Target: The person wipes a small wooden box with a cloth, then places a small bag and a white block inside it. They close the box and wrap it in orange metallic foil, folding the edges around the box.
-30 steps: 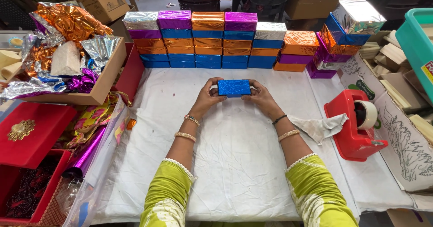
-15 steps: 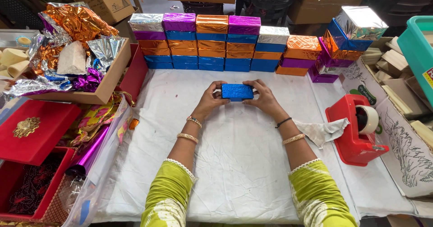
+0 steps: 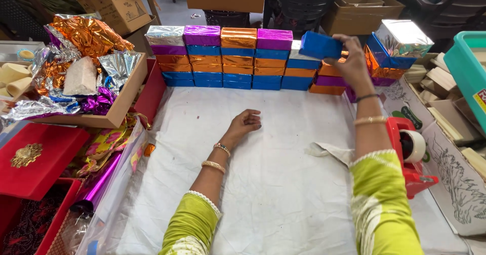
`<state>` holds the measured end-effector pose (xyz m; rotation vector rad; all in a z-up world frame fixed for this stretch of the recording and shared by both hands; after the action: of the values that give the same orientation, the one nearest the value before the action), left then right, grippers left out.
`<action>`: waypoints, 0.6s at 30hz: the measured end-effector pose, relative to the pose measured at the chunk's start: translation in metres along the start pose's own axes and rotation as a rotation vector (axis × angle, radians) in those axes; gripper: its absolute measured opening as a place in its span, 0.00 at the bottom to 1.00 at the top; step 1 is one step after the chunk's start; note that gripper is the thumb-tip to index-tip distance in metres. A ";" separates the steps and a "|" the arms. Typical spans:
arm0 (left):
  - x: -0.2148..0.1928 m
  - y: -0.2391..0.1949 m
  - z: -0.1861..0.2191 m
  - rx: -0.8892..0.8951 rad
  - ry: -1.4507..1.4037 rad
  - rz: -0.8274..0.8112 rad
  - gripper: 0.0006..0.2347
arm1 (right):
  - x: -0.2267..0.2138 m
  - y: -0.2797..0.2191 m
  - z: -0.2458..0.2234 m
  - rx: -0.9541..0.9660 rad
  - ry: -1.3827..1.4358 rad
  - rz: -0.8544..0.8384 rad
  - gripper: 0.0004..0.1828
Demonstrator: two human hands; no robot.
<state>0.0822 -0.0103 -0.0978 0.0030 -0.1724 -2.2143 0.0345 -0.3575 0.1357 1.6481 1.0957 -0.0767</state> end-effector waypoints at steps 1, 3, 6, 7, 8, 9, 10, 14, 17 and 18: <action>0.000 0.000 0.000 0.002 -0.001 0.001 0.20 | -0.001 0.011 0.007 -0.002 0.000 -0.001 0.37; 0.001 0.000 0.001 -0.009 -0.022 0.007 0.18 | -0.001 0.034 0.021 0.110 0.041 -0.086 0.37; 0.004 -0.004 0.009 -0.030 -0.008 0.027 0.16 | 0.010 0.053 0.047 0.148 -0.030 -0.208 0.37; 0.003 -0.003 0.006 -0.029 -0.009 0.029 0.16 | 0.012 0.056 0.048 0.146 -0.030 -0.209 0.37; 0.003 -0.001 0.003 -0.038 -0.029 0.030 0.15 | 0.015 0.059 0.050 0.161 -0.046 -0.254 0.37; 0.002 0.000 0.000 -0.048 -0.047 0.030 0.15 | 0.018 0.062 0.051 0.177 -0.060 -0.297 0.37; 0.003 -0.001 0.004 -0.047 -0.046 0.031 0.15 | 0.020 0.065 0.052 0.175 -0.059 -0.296 0.37; 0.005 -0.005 0.011 -0.042 -0.031 0.031 0.13 | 0.029 0.067 0.047 0.283 -0.010 -0.329 0.37; 0.007 -0.007 0.016 -0.054 -0.021 0.042 0.13 | 0.030 0.065 0.037 0.350 0.059 -0.325 0.38; 0.008 -0.008 0.018 -0.062 -0.011 0.048 0.12 | 0.030 0.063 0.034 0.375 0.101 -0.320 0.38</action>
<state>0.0705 -0.0095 -0.0800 -0.0472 -0.1085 -2.1709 0.1105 -0.3647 0.1521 1.8025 1.4843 -0.4335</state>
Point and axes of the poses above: each hand's wrist, its own y-axis towards the middle knuckle, its own x-axis out of the palm, z = x × y, the point moved 1 cm from there along y, towards the middle knuckle, and after that the axes turned 4 degrees about -x, right-handed, at the moved point
